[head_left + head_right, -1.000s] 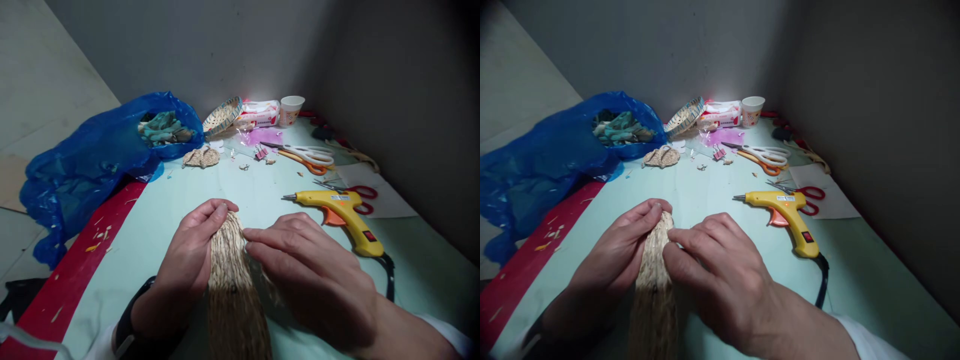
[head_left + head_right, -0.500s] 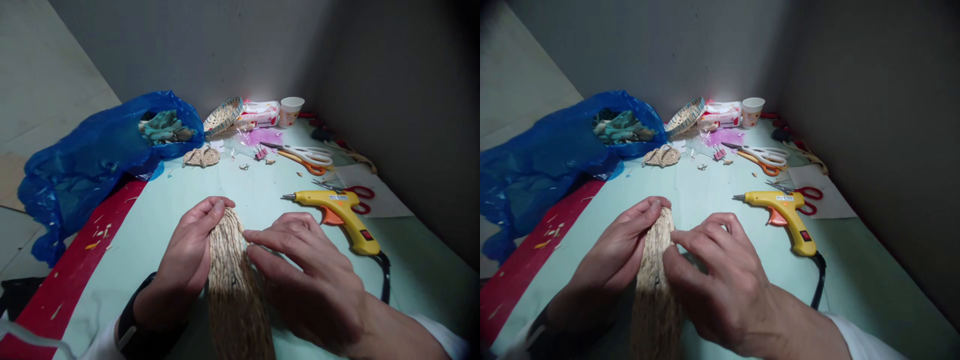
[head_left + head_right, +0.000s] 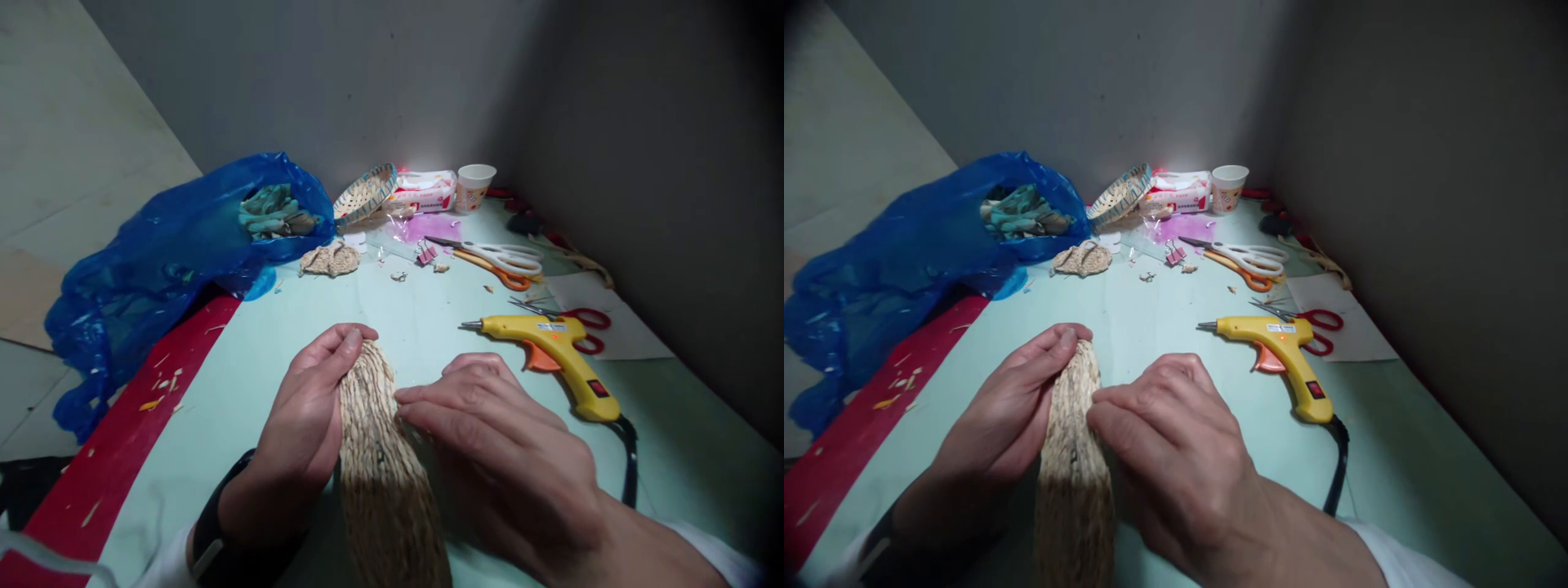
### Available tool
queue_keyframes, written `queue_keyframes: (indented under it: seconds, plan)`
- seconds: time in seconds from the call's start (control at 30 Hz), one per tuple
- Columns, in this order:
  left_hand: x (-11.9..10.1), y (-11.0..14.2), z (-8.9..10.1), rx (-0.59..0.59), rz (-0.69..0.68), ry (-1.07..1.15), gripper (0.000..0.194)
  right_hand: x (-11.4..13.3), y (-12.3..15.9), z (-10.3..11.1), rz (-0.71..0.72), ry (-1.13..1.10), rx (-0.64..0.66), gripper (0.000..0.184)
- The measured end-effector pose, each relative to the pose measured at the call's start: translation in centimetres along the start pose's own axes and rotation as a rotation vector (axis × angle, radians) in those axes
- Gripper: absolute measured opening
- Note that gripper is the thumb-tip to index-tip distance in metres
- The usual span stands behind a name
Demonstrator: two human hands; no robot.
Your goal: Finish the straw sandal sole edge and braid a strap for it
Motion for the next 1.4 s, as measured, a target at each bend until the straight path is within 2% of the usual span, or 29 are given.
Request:
queue_keyframes:
  seconds: [0.1, 0.47, 0.63, 0.83, 1.1, 1.4]
  plan:
    - [-0.1, 0.0, 0.1, -0.013, -0.019, -0.022, 0.013, 0.0, 0.0, 0.1, -0.019, -0.033, -0.035, 0.034]
    - [0.0, -0.2, 0.2, -0.025, -0.034, -0.058, 0.010, -0.2, 0.1, -0.1, -0.027, -0.088, -0.022, 0.040]
    - [0.0, -0.2, 0.5, -0.047, -0.043, -0.061, 0.008, -0.3, 0.1, -0.3, -0.023, -0.086, -0.018, 0.036]
    - [0.3, -0.3, 0.6, -0.064, -0.055, -0.049, 0.007, -0.9, 0.2, -1.0, -0.081, -0.103, 0.025, 0.031]
    - [0.4, -0.6, 1.0, -0.119, -0.124, 0.009, 0.005, -3.1, 0.3, -1.2, -0.320, -0.126, 0.043, 0.017]
    - [0.1, -0.8, 1.6, -0.200, -0.225, 0.011, 0.004, -5.1, 0.0, -1.1, -0.529, -0.276, 0.028, 0.018]
Point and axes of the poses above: each hand's wrist, its own y-axis away from the middle knuckle, its own z-axis out of the back of the hand, x = y × z, the point moved 8 cm from there along -y, towards the middle knuckle, and after that the axes turned 10 degrees about -y, right-handed, at the moved point
